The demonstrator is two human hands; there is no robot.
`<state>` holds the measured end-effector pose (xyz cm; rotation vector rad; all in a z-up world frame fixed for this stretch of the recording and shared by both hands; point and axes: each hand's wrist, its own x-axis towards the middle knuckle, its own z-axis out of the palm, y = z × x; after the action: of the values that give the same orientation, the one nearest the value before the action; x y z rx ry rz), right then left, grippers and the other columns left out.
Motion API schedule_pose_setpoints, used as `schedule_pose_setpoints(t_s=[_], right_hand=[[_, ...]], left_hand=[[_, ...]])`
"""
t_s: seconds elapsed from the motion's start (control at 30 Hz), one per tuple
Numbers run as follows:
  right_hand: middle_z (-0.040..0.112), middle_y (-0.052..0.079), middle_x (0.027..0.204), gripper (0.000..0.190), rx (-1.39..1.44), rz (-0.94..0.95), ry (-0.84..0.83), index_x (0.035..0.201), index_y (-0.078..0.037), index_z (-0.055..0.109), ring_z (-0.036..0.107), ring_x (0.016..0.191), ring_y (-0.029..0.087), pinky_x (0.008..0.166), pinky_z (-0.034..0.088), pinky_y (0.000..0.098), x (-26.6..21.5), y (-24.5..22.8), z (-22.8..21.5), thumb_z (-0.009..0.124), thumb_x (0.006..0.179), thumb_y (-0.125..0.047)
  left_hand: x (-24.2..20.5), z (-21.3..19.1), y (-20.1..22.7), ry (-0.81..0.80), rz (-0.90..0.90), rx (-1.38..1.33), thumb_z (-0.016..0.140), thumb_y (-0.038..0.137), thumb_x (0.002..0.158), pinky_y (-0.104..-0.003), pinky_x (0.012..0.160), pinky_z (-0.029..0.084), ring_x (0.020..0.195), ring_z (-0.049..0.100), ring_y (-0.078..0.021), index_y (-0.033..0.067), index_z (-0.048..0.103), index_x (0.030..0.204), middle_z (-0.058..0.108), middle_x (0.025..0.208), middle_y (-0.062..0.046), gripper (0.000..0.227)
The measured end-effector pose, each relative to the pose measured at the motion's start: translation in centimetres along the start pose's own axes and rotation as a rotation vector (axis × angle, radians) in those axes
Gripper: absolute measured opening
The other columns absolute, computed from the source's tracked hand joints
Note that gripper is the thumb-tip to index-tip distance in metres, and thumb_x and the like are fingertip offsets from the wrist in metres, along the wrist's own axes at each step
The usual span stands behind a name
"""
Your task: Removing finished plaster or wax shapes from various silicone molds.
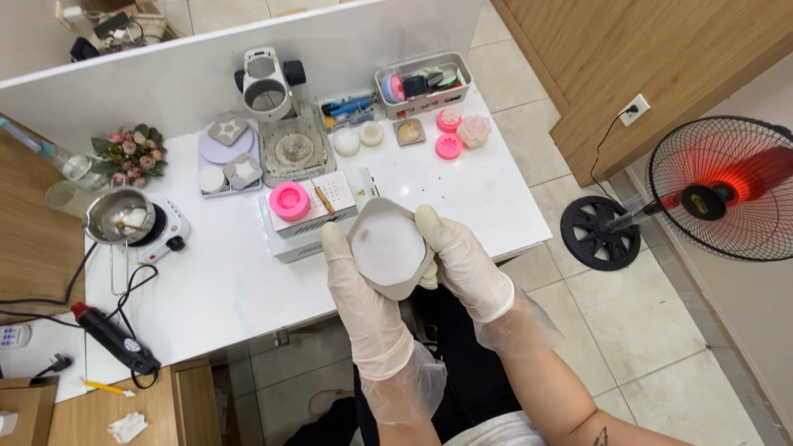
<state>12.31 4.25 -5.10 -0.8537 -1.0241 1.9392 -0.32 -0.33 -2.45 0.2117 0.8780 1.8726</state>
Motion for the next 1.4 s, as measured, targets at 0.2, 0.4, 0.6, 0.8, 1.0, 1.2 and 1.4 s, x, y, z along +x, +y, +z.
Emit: schedule_pose_setpoints(t_s=[0.2,0.4,0.6,0.8,1.0,1.2,1.4], right_hand=[[0.059,-0.004,0.079,0.049,-0.382,-0.218,0.055,0.095,-0.008,0.069,0.051,0.073,0.007,0.067,0.045,0.0252,-0.2,-0.8,1.8,0.051,0.104,-0.052],[0.069,-0.003,0.095,0.048,-0.213,-0.162,0.047,0.107,-0.003,0.068,0.059,0.091,0.006,0.084,0.050,0.0240,-0.9,-2.5,4.1,0.052,0.101,-0.048],[0.063,0.005,0.075,0.049,0.064,-0.084,-0.025,0.095,-0.004,0.064,0.056,0.065,0.015,0.062,0.047,0.0304,-0.6,0.1,0.8,0.055,0.107,-0.051],[0.062,0.003,0.071,0.051,0.064,-0.118,-0.023,0.087,-0.005,0.063,0.056,0.066,0.014,0.062,0.046,0.0294,-1.0,1.3,0.1,0.057,0.108,-0.051],[0.068,-0.001,0.098,0.038,-0.173,-0.096,0.035,0.117,-0.003,0.067,0.060,0.089,0.006,0.082,0.051,0.0239,-0.2,-0.3,0.4,0.061,0.102,-0.038],[0.071,0.003,0.105,0.029,-0.045,-0.061,-0.063,0.118,0.001,0.065,0.063,0.093,0.009,0.085,0.054,0.0268,-0.9,0.1,-1.0,0.065,0.103,-0.024],[0.069,0.005,0.107,0.027,-0.127,-0.089,-0.090,0.119,0.003,0.065,0.062,0.096,0.011,0.087,0.054,0.0279,-1.1,-0.5,-1.5,0.066,0.106,-0.020]], left_hand=[[-1.8,1.0,1.7,0.056,0.144,0.165,0.052,0.045,0.102,-0.030,0.080,0.056,0.091,0.067,-0.0147,0.0022,0.063,0.121,0.070,0.105,-0.006,0.049],[-2.7,2.7,2.6,0.073,0.137,0.016,0.049,0.043,0.103,-0.030,0.082,0.056,0.094,0.067,-0.0144,0.0010,0.064,0.117,0.070,0.105,-0.006,0.046],[-0.6,0.2,0.5,-0.284,-0.030,-0.263,0.047,0.046,0.113,-0.030,0.052,0.052,0.061,0.064,-0.0192,-0.0031,0.067,0.105,0.069,0.080,-0.011,0.054],[-0.2,-0.9,-1.5,-0.323,-0.038,-0.266,0.047,0.046,0.116,-0.029,0.048,0.052,0.057,0.064,-0.0178,-0.0052,0.067,0.105,0.070,0.078,-0.012,0.056],[-0.1,-0.7,-0.2,-0.047,0.019,-0.049,0.051,0.044,0.106,-0.031,0.076,0.059,0.088,0.070,-0.0184,-0.0022,0.067,0.115,0.073,0.101,-0.010,0.049],[0.0,-1.9,-0.5,-0.129,-0.124,-0.058,0.052,0.049,0.104,-0.032,0.077,0.058,0.087,0.072,-0.0189,-0.0027,0.070,0.111,0.074,0.097,-0.011,0.055],[0.5,-2.5,-1.2,-0.129,-0.283,-0.124,0.056,0.046,0.106,-0.031,0.076,0.058,0.086,0.070,-0.0172,-0.0012,0.069,0.110,0.073,0.096,-0.010,0.049]])
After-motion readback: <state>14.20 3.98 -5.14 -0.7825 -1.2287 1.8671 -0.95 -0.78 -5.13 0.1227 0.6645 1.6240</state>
